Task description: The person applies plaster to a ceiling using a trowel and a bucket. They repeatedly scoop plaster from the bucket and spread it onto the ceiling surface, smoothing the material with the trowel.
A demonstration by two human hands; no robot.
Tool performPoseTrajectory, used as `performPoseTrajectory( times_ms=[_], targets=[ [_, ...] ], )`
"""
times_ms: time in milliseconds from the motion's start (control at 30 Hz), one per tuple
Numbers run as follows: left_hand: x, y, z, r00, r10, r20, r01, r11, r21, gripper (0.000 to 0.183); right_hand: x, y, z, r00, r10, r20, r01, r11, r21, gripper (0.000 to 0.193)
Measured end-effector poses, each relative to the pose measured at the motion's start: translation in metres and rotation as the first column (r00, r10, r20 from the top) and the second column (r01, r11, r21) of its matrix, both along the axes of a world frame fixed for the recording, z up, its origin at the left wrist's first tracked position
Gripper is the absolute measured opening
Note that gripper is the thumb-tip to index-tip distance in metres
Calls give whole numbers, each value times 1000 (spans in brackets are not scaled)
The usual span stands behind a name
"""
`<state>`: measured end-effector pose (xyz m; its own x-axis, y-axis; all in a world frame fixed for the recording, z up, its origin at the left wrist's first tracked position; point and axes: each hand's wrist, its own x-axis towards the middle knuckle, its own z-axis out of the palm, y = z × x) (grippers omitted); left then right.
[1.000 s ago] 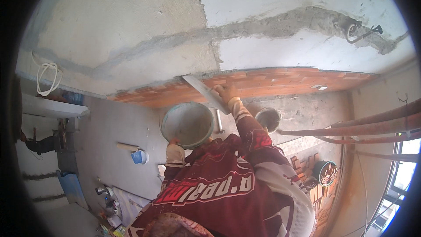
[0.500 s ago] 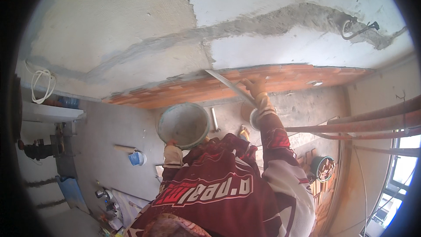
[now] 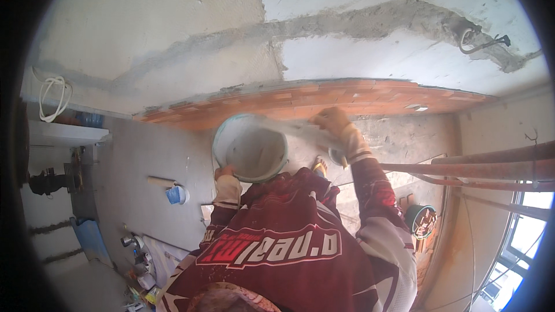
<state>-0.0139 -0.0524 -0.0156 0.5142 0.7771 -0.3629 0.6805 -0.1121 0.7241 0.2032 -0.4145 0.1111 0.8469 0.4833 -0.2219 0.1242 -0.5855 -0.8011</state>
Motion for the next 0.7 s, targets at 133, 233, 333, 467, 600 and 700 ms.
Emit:
performPoseTrajectory(
  times_ms=[133,233,333,467,600,700],
  targets=[
    [34,-13,45,993,87,73,-81,993,-82,32,-14,65,-17,993,118,17,-114,985,-129,40],
    [42,-15,48,977,73,202,-58,995,-76,31,-11,96,-22,987,155,53,-133,946,-296,44],
    [46,-18,51,954,40,297,-21,997,-69,31,-7,110,-30,976,185,119,-134,928,-346,44],
    [49,-16,55,961,27,276,9,992,-127,31,-10,115,-29,956,233,179,-152,914,-377,46],
    [53,-17,56,970,102,220,-64,983,-175,33,-19,97,-27,938,196,285,-112,952,-284,46],
    [58,-20,61,979,147,145,-119,976,-184,35,-25,82,-12,941,133,311,-60,970,-234,47]
  ],
)
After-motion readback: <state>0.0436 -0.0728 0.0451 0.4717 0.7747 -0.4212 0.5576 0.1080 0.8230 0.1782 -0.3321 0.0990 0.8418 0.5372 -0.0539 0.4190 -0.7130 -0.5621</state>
